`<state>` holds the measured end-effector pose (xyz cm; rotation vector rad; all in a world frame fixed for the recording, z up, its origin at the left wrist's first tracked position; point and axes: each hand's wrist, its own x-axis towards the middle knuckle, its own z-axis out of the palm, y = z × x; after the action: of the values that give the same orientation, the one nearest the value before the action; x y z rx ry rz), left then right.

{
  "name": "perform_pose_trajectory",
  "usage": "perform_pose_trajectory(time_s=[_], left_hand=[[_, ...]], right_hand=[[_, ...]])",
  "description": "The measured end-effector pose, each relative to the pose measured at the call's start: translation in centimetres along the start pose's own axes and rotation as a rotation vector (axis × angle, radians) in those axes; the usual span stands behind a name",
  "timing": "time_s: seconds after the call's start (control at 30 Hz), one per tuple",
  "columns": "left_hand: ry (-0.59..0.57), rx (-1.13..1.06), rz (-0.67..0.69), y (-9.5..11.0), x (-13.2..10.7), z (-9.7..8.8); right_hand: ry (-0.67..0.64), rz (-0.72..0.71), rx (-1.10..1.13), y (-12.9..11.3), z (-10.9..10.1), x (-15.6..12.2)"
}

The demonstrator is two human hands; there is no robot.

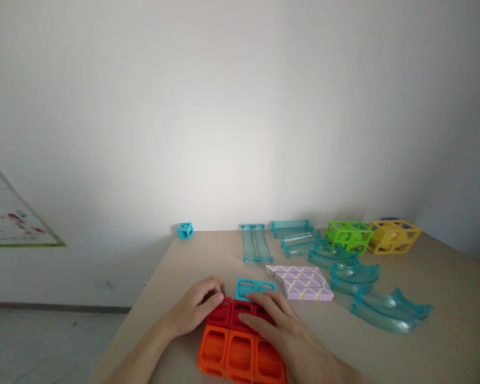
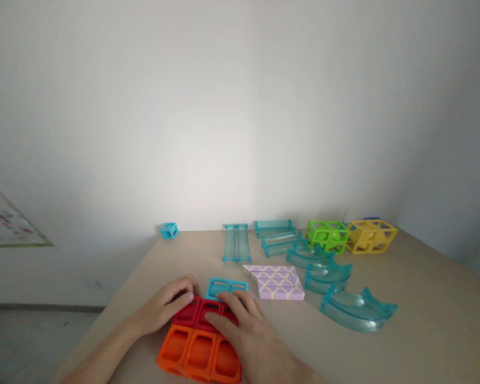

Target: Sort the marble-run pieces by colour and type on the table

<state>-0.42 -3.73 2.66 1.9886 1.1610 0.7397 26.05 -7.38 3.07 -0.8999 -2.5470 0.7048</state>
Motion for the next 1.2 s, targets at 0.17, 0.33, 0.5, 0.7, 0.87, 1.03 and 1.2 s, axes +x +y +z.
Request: perform_pose_trajectory(time_s=[0.17, 0.33, 0.5, 0.7, 0.87, 1.03, 1.2], left_hand=[[0.334, 0.2, -0.131, -2.9, 0.4, -1.1], [0.684, 0.384, -0.406, -6.7, 1.6, -3.8], [0.821, 0.437, -0.535, -7.6, 2.0, -5.2], [0.717, 0.488, -0.408, -8.4, 2.1, -4.7], [0.709, 0.559, -0.366, -9.6, 3.2, -5.0], [0.775, 0.618, -0.354, -9.7, 3.8, -5.2], [0.8, 0.645, -0.335, -9.8, 3.7, -5.3]], right_hand=[[0.013, 0.044, 0.004, -0.8, -0.6, -0.2], [-0.042, 0.082, 0.019, -1.6, -1.4, -0.3], [-0.016, 0.089, 0.023, -1.7, -1.2, -0.4], [0.002, 0.074, 0.045, -1.9, -1.3, -0.3], [0.008, 0.083, 0.052, -1.8, -1.2, -0.4], [0.014, 0.088, 0.037, -1.6, -1.0, -0.6], [-0.011, 0.104, 0.031, -2.0, -1.3, -0.4]])
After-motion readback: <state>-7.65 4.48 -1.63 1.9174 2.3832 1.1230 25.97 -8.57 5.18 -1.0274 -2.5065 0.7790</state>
